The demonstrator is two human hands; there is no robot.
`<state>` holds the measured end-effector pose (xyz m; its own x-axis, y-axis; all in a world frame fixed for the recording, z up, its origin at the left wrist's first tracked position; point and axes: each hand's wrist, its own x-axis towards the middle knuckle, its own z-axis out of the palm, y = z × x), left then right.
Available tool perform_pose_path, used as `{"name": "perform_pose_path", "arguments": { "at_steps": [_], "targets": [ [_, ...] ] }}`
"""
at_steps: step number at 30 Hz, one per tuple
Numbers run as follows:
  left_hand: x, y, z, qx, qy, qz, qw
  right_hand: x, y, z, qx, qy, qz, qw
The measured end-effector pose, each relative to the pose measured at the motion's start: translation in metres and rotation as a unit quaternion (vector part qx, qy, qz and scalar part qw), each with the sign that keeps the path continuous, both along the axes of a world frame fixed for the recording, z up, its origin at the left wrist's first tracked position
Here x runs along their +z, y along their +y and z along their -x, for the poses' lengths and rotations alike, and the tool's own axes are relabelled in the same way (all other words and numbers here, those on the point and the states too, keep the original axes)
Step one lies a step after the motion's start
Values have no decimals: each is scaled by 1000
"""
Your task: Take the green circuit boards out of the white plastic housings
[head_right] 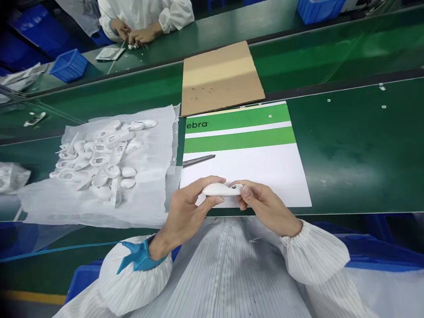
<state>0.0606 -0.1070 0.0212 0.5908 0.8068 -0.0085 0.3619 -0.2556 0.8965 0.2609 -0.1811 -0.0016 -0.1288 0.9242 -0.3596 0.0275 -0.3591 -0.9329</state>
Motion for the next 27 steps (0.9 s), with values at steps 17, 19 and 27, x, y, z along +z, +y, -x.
{"name": "perform_pose_path", "arguments": {
  "at_steps": [17,19,27],
  "targets": [
    [-10,-14,-3,4,-78,-219,973,15,-17,45,-136,-389,-262,873],
    [-12,-17,-4,17,-89,-232,969,15,-18,47,-149,-401,-259,866],
    [-17,-14,3,-6,-101,-213,972,13,-20,47,-134,-392,-259,872]
  ]
}}
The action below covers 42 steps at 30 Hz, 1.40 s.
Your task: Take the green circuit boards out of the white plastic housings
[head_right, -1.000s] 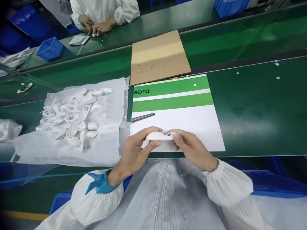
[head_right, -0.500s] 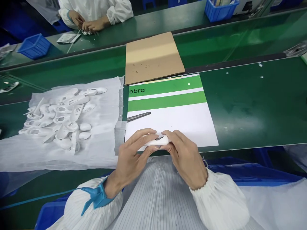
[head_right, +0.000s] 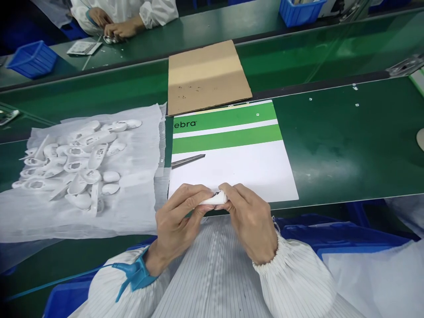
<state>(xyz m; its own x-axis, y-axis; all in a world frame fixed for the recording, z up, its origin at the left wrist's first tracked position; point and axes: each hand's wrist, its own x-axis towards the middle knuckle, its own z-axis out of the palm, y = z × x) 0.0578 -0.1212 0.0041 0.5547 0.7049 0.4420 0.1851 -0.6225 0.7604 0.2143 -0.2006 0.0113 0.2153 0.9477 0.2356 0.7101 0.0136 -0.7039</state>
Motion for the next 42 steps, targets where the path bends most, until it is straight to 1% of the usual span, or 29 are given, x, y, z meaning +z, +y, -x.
{"name": "perform_pose_path", "arguments": {
  "at_steps": [2,4,6,7,9,12,14,16,17,20,22,23,27,28,31,34,37,38,39,40,41,42],
  "targets": [
    [2,3,3,-1,25,25,999,-3,3,-1,4,-11,-13,1000],
    [2,9,5,13,77,67,995,-9,8,-5,9,-40,-32,999],
    [-2,18,4,35,125,99,987,-15,17,-13,19,-72,-30,997],
    [-7,23,3,43,137,101,984,-19,23,-18,25,-80,-21,996],
    [-21,33,0,48,137,78,986,-23,34,-28,26,-76,1,997],
    [-44,44,-2,32,126,31,991,-24,55,-34,-5,-28,11,1000],
    [-55,47,-2,30,119,11,992,-25,73,-27,-23,8,11,1000],
    [-60,48,-1,40,109,1,993,-29,92,-15,-32,22,3,999],
    [-61,47,0,45,107,3,993,-33,102,-7,-34,11,-2,999],
    [-61,46,1,61,116,33,991,-50,125,9,-35,-94,-11,995],
    [-59,45,2,68,124,65,988,-59,132,13,-28,-161,-12,986],
    [-59,45,2,67,124,79,987,-62,133,13,-23,-179,-12,983],
    [-59,44,5,53,123,112,985,-65,131,8,-1,-201,-12,980],
    [-59,44,6,48,126,116,984,-65,130,7,-6,-205,-14,979],
    [-60,45,6,44,132,119,983,-64,132,8,-48,-216,-16,975],
    [-58,44,2,63,135,126,981,-64,136,10,-67,-178,16,982],
    [-50,41,-3,83,86,173,978,-58,133,7,-73,-58,48,994],
    [-46,40,-5,93,61,192,975,-54,130,5,-64,-8,52,997],
    [-42,38,-6,107,37,208,972,-49,124,2,-40,39,56,997],
    [-39,36,-7,120,16,219,968,-44,117,-3,2,76,66,995],
    [-37,34,-6,131,-1,228,965,-39,109,-7,54,96,82,991],
    [-35,32,-6,139,-16,237,961,-35,101,-12,104,95,100,985]
  ]
}}
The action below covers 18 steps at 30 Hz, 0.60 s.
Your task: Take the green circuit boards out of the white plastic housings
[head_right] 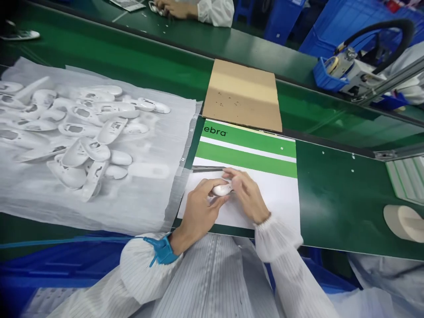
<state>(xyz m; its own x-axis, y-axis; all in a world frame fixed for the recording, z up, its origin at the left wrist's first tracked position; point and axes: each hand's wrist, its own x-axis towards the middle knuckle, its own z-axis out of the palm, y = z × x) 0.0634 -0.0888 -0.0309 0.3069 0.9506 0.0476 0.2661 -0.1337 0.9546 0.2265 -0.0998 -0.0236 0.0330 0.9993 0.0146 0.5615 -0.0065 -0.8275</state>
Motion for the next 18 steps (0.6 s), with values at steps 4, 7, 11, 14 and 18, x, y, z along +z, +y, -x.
{"name": "perform_pose_path", "arguments": {
  "at_steps": [4,7,11,14,18],
  "targets": [
    [-3,-6,5,13,-49,55,997,6,-30,-13,32,-129,-18,991],
    [-7,-9,7,4,-54,75,996,0,-39,-13,-18,-177,-61,982],
    [-7,-10,8,7,-37,85,996,-10,-42,-6,-30,-182,-87,979],
    [-8,-10,8,13,-26,88,996,-13,-44,-3,-32,-176,-75,981],
    [-15,-9,11,8,-4,59,998,1,-31,-23,46,-110,20,993]
  ]
}}
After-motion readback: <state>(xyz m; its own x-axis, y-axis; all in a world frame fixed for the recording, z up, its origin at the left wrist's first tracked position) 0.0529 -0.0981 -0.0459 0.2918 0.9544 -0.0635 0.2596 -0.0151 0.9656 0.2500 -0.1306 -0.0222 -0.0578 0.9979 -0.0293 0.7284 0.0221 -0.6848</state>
